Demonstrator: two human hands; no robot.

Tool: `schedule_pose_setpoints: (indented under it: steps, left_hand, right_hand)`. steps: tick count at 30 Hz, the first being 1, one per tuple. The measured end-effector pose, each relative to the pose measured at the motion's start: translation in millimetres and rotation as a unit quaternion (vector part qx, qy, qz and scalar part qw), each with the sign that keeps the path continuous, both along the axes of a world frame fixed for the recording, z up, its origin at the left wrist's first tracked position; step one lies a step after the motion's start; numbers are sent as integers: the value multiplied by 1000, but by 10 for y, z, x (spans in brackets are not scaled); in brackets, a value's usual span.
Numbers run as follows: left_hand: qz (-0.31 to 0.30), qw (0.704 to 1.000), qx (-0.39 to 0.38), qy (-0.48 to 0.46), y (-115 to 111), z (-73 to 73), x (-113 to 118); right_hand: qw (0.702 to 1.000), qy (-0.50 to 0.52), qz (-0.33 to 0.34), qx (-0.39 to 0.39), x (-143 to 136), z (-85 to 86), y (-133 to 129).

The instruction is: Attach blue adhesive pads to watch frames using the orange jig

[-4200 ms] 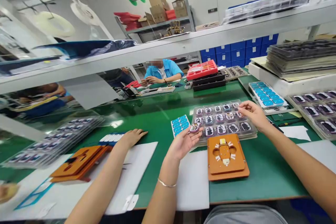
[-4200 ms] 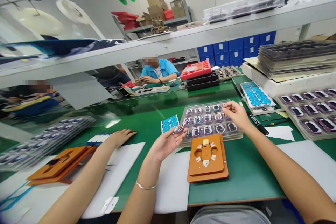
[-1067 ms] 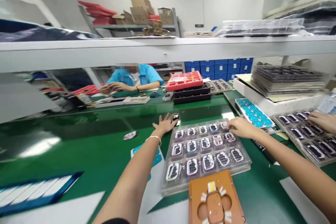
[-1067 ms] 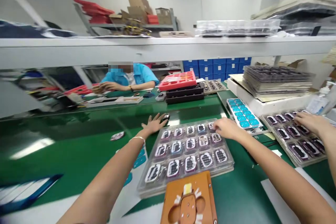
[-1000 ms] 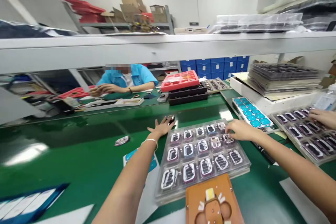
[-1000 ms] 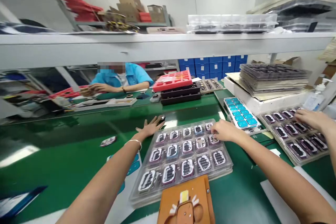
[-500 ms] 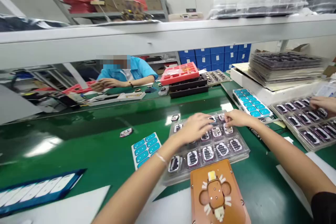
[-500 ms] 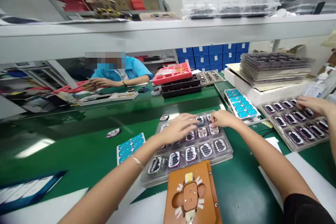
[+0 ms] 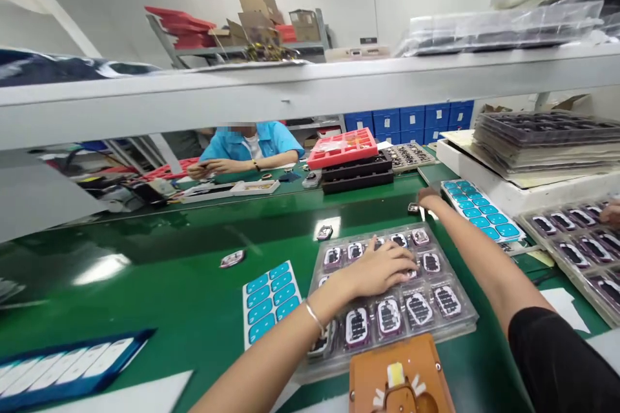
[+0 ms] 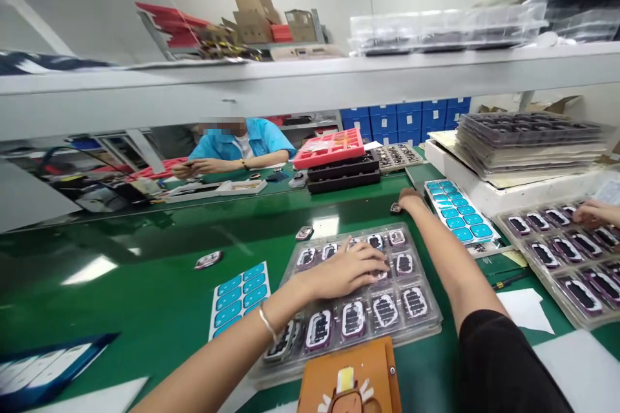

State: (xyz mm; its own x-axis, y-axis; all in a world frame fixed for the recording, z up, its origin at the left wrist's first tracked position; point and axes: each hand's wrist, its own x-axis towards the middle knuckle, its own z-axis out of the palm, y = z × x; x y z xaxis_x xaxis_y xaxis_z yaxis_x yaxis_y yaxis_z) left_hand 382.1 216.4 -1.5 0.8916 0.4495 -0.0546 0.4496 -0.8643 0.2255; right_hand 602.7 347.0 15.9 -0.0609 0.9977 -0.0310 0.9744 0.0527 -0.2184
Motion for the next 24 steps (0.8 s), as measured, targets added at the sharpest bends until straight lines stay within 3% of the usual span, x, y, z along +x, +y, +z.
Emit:
schedule_pose_setpoints:
  steps: [5,9,12,14,16,21,24]
  left_hand:
    - [12,998,-54,4,90,18,84]
    - [58,993,-81,-70,76,96,245]
    - [116,979,-99,-133,147,201,110]
    - [201,959,-98,-176,262,263,-270]
    - [322,920,-83,-207,361,296,-885]
    - [615,771,-18,-162,372,204,-2673]
    - [700,708,27,-87,353,94,-3377]
  right_hand:
    - [996,-27,83,-4,151,-64,-325]
    - [984,-61,169,-8,126,-145,-731]
    - [974,-90,208,19,112,-190,-887]
    - [968,-98,226,42,133,-224,-885]
    - [963,-95,246,59,176,-286,-842]
    - [958,-91,221,158,287,-599,-841]
    - [958,-80,182,208,304,-819,-893]
